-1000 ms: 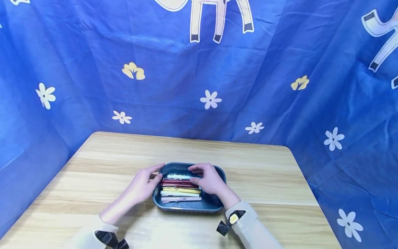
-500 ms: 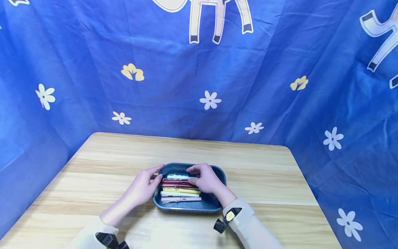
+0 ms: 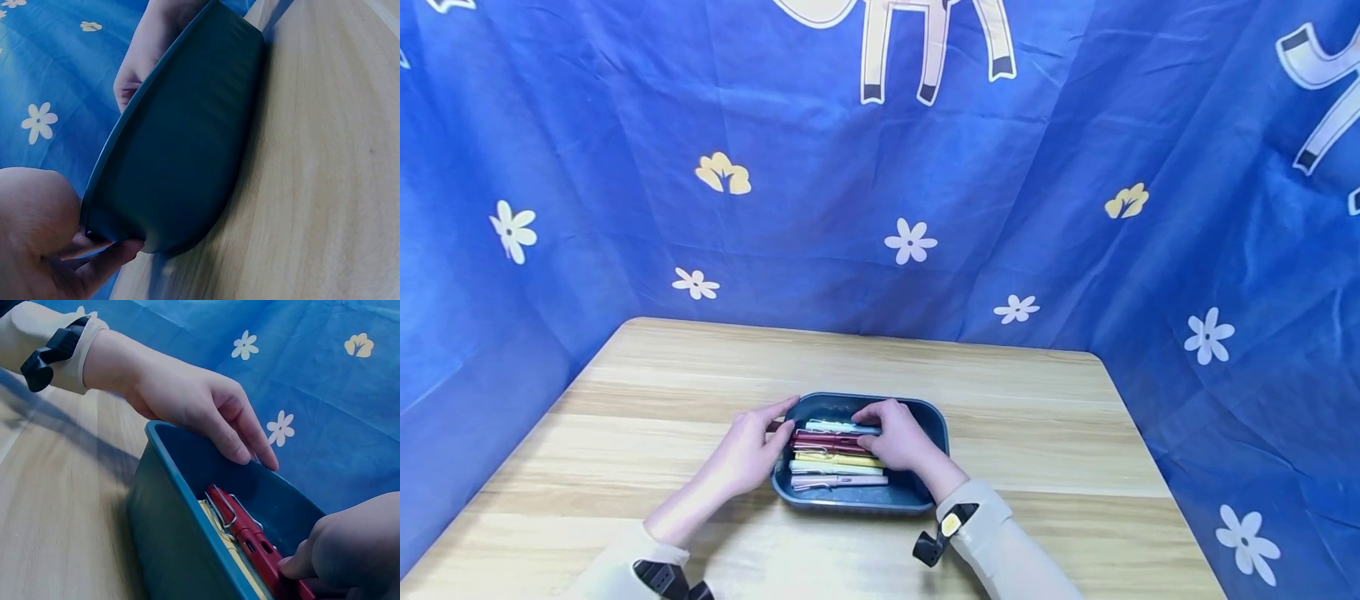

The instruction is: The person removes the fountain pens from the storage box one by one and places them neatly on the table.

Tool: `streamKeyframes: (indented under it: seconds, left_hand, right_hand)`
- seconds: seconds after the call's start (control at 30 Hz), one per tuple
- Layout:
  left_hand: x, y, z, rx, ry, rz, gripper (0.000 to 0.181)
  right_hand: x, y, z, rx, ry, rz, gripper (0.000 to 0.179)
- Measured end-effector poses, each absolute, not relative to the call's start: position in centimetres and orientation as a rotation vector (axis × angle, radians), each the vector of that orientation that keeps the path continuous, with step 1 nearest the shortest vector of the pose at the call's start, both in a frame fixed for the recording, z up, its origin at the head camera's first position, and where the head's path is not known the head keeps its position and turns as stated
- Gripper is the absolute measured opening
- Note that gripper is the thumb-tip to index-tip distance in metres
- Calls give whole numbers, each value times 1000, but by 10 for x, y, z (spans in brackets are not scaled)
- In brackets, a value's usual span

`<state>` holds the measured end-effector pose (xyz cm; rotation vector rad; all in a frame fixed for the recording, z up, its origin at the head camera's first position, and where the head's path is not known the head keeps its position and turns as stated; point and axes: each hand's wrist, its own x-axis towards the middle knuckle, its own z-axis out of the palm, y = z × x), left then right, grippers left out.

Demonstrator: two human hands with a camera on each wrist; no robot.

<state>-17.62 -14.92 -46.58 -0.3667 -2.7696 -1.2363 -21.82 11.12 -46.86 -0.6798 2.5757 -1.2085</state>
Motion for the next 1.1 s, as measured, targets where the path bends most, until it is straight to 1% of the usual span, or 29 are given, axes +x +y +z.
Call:
streamKeyframes:
  seconds: [0.33, 0.6, 0.83, 1.1]
  left_hand:
    - [-175, -148, -467, -350, -2765, -1232, 49]
    - [-175, -148, -468, -371, -2744, -1211, 48]
    - [-174, -147, -468, -377, -2732, -1208, 47]
    - [-175, -147, -469, -375, -2734, -1208, 47]
  right_hand:
    - [-220, 110, -472, -723, 2612, -1093, 26]
    - [-219, 111, -474, -727, 2714, -1032, 16]
    - [-218, 110, -473, -725, 2749, -1037, 15]
    - [-220, 112, -471, -704, 2744, -1142, 16]
